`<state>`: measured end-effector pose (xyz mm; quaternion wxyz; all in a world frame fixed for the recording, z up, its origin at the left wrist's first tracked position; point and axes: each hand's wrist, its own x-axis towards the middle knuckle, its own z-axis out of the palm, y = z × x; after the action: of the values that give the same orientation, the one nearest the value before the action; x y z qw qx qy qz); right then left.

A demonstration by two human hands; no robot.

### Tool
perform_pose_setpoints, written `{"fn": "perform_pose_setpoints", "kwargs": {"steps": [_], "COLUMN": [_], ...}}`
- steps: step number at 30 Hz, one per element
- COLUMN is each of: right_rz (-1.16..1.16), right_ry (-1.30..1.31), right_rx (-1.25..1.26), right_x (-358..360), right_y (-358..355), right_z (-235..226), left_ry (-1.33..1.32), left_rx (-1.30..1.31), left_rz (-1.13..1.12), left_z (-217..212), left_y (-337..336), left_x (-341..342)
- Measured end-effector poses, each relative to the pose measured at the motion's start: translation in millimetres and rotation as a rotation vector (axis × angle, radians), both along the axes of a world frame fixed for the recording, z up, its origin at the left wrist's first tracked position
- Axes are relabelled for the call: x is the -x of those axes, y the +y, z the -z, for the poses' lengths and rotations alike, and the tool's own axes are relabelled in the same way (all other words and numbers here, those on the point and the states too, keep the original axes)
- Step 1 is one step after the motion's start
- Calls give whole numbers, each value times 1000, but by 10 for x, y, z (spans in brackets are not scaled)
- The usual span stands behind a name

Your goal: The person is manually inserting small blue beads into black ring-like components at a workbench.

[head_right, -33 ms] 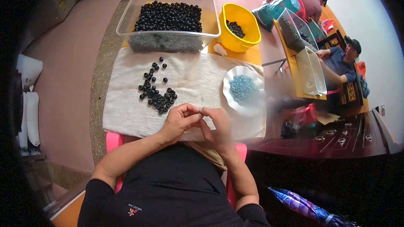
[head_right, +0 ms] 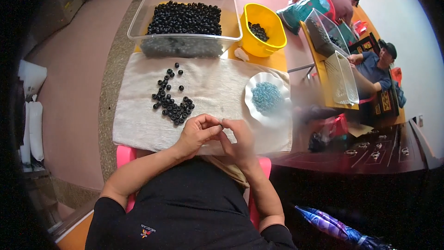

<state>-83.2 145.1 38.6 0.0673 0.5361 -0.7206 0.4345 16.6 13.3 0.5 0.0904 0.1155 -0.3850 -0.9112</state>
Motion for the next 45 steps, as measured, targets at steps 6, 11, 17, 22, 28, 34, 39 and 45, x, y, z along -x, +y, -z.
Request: {"fn": "perform_pose_setpoints", "kwargs": {"steps": [6,11,17,22,28,34,39,45], "right_rz": [13,-32,-33,-23,56,349,363,371], "right_ry": [-39,-158,-314,-415,-330,328,328,351], "right_rx": [21,54,97,90,16,-252,-439,-476], "right_x": [-26,-49,-41,-54,79,469,604,621], "right_y": [18,44,63,85,198,348,373,352], "right_z": [37,97,191,180,8,-161,-197,-166], "left_ry": [-15,16,23,33,-14,-31,-29,-34], "left_rx": [21,33,59,20,-31,1,-8,-12], "left_rz": [0,-13,1,11,20,7,4,12], "left_z": [3,38,30,68,26,8,27,7], "left_y": [9,10,3,19,-4,6,9,1], "left_x": [-3,7,13,35,22,18,25,21]}}
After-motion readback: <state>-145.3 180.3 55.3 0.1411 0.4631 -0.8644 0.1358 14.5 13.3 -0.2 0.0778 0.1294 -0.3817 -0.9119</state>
